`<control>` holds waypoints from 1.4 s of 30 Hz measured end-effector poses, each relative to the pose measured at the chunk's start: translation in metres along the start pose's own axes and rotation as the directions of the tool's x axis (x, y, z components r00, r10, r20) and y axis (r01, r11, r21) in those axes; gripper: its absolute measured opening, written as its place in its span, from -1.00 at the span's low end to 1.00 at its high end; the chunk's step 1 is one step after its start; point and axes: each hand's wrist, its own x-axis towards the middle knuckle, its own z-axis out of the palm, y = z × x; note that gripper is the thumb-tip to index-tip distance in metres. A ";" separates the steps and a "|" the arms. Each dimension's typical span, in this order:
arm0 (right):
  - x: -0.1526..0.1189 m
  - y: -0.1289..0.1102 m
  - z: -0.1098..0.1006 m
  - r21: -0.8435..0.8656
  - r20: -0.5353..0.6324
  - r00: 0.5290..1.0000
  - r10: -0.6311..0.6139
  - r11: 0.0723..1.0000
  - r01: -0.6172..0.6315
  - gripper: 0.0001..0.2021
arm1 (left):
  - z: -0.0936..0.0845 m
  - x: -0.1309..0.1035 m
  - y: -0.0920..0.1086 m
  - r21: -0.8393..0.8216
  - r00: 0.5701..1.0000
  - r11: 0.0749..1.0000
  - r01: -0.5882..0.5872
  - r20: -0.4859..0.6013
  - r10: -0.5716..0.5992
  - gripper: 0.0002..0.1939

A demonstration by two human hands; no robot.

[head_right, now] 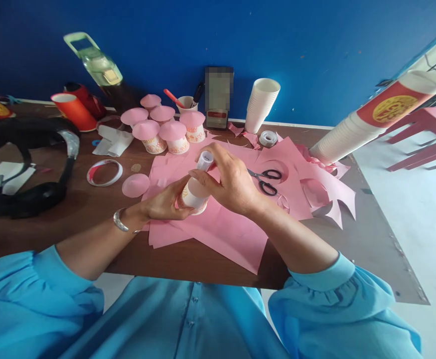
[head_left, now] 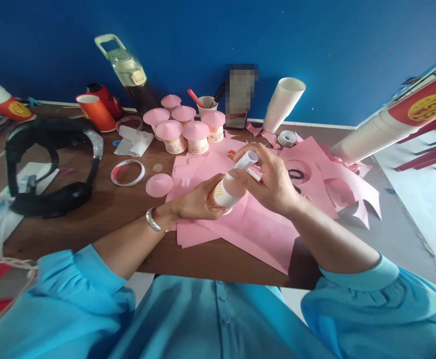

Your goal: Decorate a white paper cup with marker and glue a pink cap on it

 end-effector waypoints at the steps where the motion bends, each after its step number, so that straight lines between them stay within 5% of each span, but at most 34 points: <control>1: 0.000 0.001 0.000 -0.002 0.000 1.000 -0.004 1.000 0.004 -0.75 | 0.000 0.000 0.000 0.005 1.000 1.000 0.002 0.004 -0.002 -0.50; 12: 0.001 0.012 0.007 0.063 -0.013 0.998 0.057 0.996 -0.056 -0.75 | 0.001 0.000 0.000 0.120 0.996 0.989 -0.086 0.040 0.081 -0.47; 19: 0.003 0.015 0.002 0.235 -0.077 0.989 0.126 0.966 -0.105 -0.77 | 0.002 0.002 0.000 0.014 0.996 0.996 -0.093 -0.014 0.093 -0.54; 28: 0.001 0.002 0.000 0.044 -0.039 0.999 0.020 0.999 -0.018 -0.72 | 0.002 0.001 -0.004 -0.008 0.998 0.998 -0.060 -0.037 0.059 -0.46; 34: 0.001 0.012 0.005 0.039 -0.061 0.996 0.061 0.997 -0.059 -0.73 | 0.003 0.000 0.000 0.050 0.996 0.995 -0.086 -0.024 0.087 -0.50; 42: 0.002 0.004 0.001 0.212 -0.086 0.988 0.125 0.972 -0.104 -0.68 | 0.002 0.002 0.001 0.121 0.986 0.991 -0.049 -0.150 0.067 -0.51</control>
